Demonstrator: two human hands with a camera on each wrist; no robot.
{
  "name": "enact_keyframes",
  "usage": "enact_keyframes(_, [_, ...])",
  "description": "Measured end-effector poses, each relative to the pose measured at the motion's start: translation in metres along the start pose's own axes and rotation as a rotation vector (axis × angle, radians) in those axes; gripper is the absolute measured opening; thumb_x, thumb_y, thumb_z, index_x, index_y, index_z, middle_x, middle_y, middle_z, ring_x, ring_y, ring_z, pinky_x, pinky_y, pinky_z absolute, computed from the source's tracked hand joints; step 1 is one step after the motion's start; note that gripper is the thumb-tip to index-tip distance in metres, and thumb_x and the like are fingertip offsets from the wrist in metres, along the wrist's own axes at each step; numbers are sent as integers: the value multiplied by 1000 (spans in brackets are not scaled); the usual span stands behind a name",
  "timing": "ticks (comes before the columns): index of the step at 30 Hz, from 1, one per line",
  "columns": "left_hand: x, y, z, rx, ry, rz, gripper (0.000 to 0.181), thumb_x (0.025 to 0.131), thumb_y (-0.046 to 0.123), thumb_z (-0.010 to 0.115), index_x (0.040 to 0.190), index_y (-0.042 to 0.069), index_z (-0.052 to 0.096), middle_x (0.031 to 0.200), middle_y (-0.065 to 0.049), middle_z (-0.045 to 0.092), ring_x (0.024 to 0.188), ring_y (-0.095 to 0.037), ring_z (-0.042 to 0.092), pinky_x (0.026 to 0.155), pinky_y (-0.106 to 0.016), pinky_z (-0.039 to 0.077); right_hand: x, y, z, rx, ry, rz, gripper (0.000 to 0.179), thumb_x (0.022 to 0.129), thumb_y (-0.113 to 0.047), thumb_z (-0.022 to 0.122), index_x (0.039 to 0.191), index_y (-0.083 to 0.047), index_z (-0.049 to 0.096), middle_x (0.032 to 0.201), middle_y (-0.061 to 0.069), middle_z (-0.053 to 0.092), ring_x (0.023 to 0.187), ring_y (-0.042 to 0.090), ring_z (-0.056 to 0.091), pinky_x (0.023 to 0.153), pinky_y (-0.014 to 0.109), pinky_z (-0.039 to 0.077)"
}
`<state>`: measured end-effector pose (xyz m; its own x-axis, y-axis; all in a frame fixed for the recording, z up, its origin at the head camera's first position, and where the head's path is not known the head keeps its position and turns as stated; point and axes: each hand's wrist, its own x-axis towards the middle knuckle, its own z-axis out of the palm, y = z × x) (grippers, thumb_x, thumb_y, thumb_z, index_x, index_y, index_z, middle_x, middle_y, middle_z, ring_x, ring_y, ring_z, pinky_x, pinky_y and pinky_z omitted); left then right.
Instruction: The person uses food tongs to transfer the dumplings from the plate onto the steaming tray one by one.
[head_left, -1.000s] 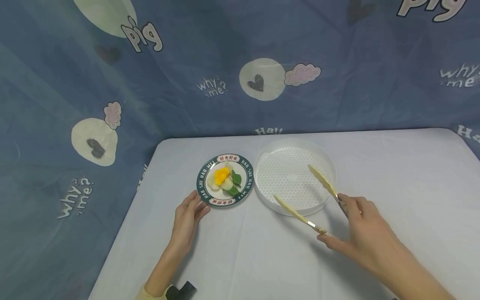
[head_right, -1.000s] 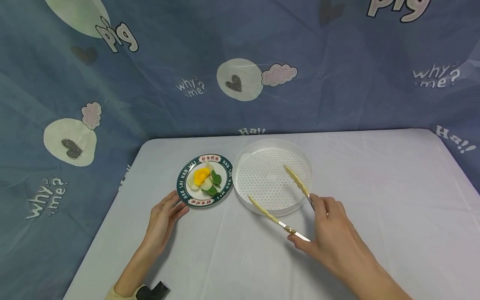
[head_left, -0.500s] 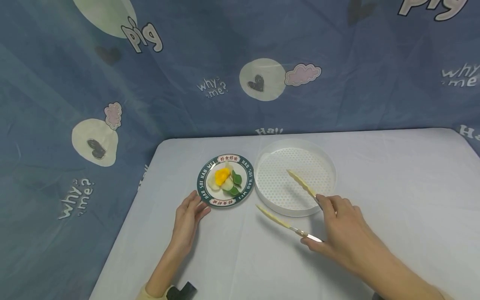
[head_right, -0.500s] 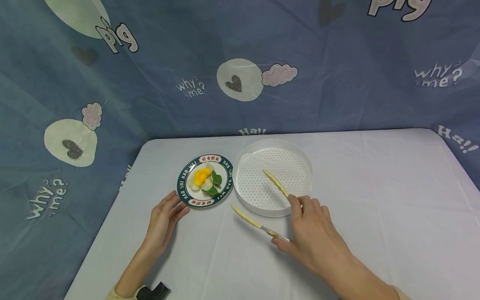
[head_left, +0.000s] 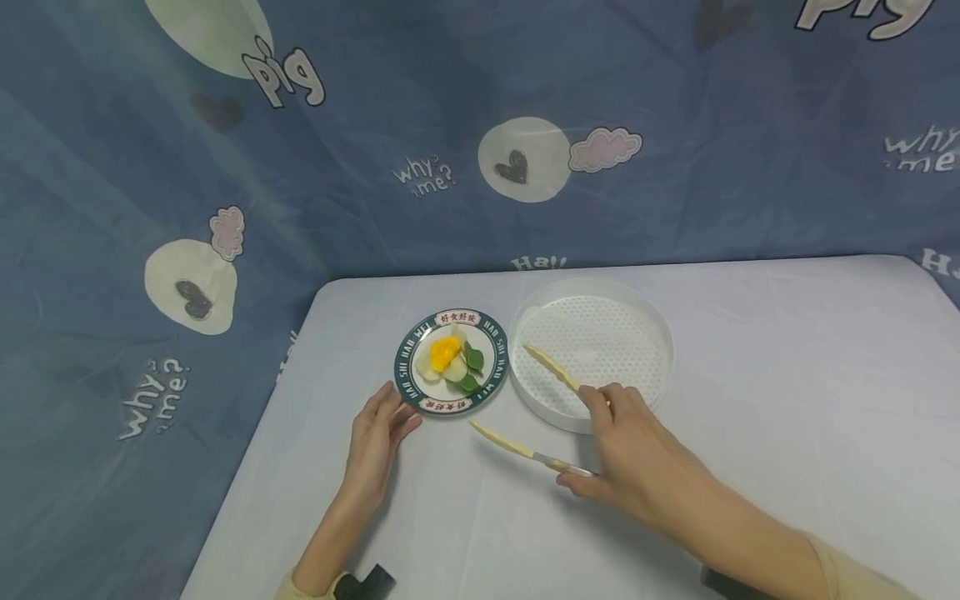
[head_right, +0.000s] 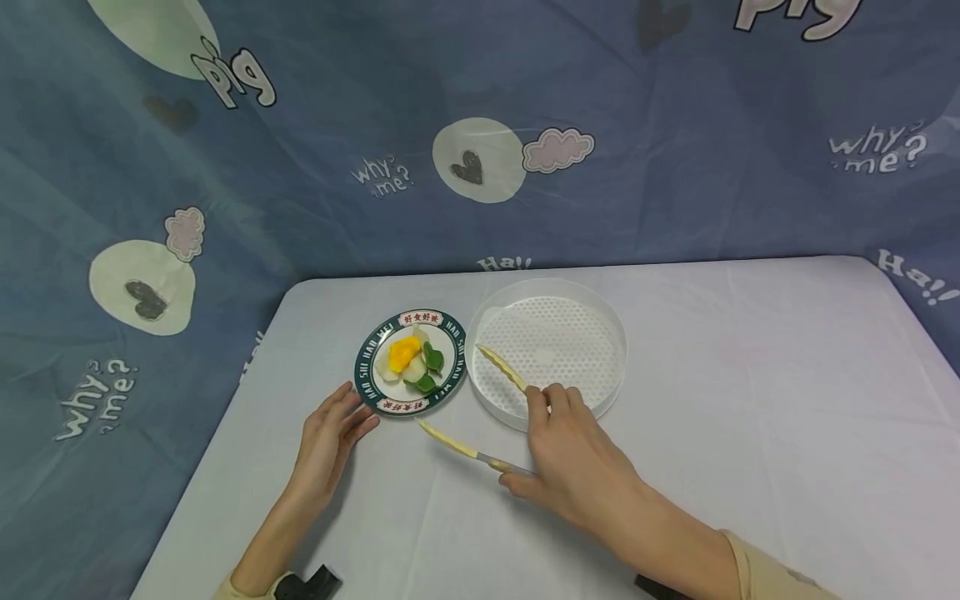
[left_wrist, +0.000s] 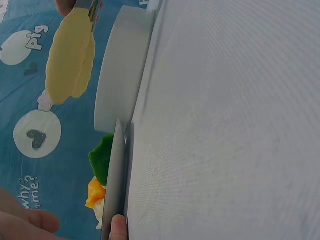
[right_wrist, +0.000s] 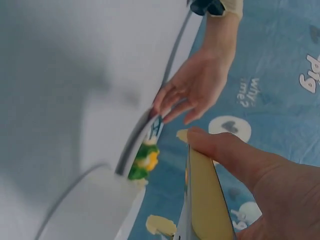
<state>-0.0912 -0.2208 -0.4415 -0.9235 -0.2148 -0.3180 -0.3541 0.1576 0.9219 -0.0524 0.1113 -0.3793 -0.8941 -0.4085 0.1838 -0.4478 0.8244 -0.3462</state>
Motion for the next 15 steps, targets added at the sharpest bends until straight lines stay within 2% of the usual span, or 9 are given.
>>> enact_keyframes(5, [1, 0, 0, -1, 2, -2, 70, 117, 38, 39, 172, 4, 13, 168, -19, 41, 149, -32, 52, 109, -14, 58, 11, -12, 6, -12, -72, -39, 96, 72, -45, 100, 139, 7, 57, 118, 18, 67, 103, 28, 62, 88, 42, 64])
enact_keyframes(8, [0, 0, 0, -1, 0, -5, 71, 117, 39, 39, 173, 4, 12, 169, -19, 41, 149, -32, 52, 109, -14, 58, 17, -21, 10, -65, -87, -87, 98, 72, -46, 100, 140, 10, 57, 118, 20, 68, 102, 29, 62, 90, 41, 63])
enact_keyframes(12, [-1, 1, 0, -5, -7, -7, 72, 117, 40, 39, 173, 5, 10, 168, -19, 42, 149, -31, 52, 109, -14, 58, 25, -29, 15, -202, -56, -177, 93, 75, -49, 97, 135, 13, 60, 110, 18, 68, 90, 24, 55, 75, 33, 56])
enact_keyframes(15, [0, 0, 0, -8, -8, -6, 72, 117, 39, 38, 173, 5, 9, 168, -20, 43, 148, -31, 53, 108, -14, 58, 32, -33, 19, -261, -41, -211, 87, 78, -50, 95, 130, 11, 62, 100, 14, 65, 82, 19, 48, 66, 28, 47])
